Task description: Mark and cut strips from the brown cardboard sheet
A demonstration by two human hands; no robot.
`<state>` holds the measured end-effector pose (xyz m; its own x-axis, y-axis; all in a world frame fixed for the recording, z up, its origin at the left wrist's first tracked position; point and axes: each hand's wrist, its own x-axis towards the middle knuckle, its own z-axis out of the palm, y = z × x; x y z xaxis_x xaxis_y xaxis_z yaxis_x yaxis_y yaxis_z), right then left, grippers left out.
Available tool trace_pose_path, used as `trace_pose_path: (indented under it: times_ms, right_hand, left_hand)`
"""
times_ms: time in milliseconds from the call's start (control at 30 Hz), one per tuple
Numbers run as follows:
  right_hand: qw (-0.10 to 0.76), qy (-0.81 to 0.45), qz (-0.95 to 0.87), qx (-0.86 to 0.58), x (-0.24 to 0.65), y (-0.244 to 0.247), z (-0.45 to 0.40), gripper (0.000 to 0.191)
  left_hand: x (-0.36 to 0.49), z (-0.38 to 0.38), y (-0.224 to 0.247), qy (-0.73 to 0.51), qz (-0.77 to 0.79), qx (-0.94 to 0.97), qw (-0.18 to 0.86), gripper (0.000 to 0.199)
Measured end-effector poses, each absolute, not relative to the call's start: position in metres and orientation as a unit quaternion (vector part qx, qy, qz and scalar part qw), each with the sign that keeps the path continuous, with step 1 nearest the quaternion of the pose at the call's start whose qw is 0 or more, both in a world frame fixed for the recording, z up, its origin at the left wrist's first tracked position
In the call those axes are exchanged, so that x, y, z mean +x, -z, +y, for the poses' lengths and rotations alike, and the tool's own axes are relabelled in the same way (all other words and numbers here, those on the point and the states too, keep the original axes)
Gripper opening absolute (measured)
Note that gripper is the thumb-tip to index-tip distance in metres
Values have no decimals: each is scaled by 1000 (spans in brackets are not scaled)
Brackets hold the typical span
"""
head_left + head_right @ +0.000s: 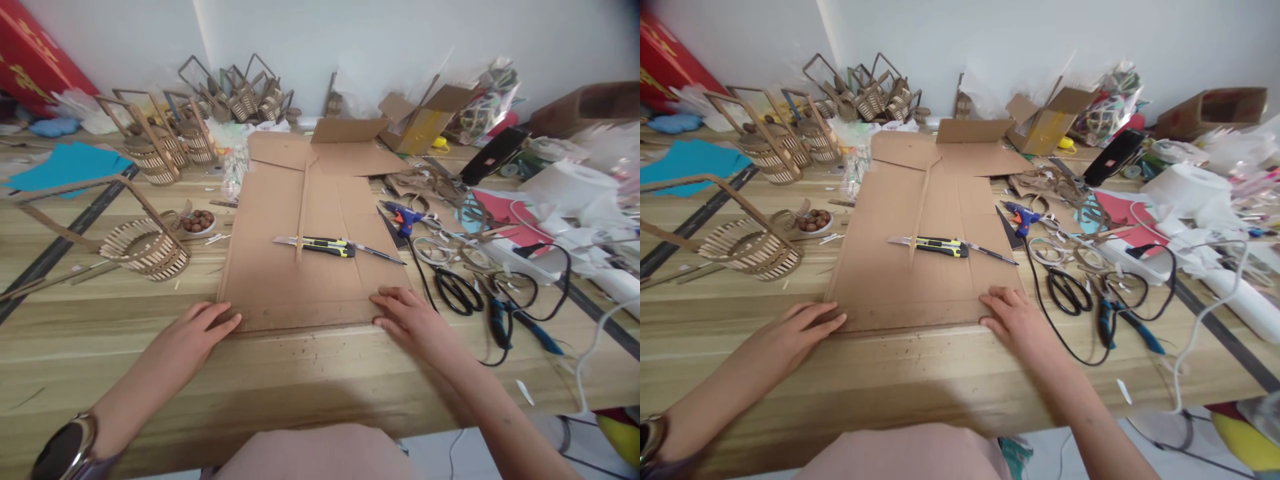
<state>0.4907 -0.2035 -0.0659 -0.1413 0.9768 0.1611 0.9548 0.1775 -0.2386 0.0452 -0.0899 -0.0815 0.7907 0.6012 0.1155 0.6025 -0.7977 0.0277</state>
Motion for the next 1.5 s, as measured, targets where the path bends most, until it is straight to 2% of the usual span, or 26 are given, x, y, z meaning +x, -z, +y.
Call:
trace_pose_path:
  times_ms: [400,833,1067,1233,1500]
  right_hand:
    - [154,-66,-745,-646,493,64,-201,32]
    - [160,-65,-744,-645,497,65,-199,36]
    - [171,-48,-753,-633,506,74,-197,49]
    - [163,-34,-758,-631,510,79,-197,52]
    - [159,-23,-753,-638,510,81,-199,49]
  left_hand:
    - [49,-91,76,48,-300,-952,43,61]
    - [47,-86,74,61,-298,-952,-42,60]
    - [51,-81,55,17,-289,-953,-87,61]
    - [53,-83,52,-2,-309,-947,-91,64]
    - [58,-83,45,-32,-307,-949,-63,59]
